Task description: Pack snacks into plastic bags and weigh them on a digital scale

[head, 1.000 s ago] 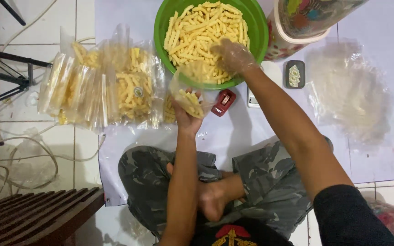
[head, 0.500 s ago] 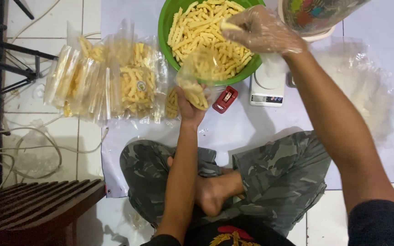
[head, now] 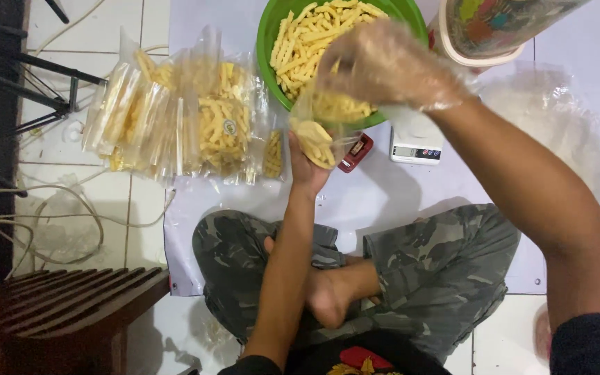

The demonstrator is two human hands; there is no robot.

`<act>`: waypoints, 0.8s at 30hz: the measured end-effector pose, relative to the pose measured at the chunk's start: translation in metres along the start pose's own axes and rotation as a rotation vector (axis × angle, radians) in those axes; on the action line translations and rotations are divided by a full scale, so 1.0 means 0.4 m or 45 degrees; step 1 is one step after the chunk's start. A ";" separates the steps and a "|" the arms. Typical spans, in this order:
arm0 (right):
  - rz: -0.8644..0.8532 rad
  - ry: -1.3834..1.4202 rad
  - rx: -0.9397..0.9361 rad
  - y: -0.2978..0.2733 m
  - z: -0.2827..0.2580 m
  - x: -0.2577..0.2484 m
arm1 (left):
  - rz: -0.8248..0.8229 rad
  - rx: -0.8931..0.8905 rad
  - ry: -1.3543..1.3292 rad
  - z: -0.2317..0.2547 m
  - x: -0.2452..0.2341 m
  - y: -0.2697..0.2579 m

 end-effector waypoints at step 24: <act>0.110 -0.777 -0.114 0.661 0.257 0.424 | -0.019 0.126 -0.116 0.090 -0.029 -0.025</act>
Point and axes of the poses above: each hand's wrist, its own y-axis towards the middle knuckle, its own x-axis out of the palm, z = x × y, the point moved 10 cm from there along y, towards the middle knuckle, and after that the axes turned 12 degrees about x, right-handed, at the moved point
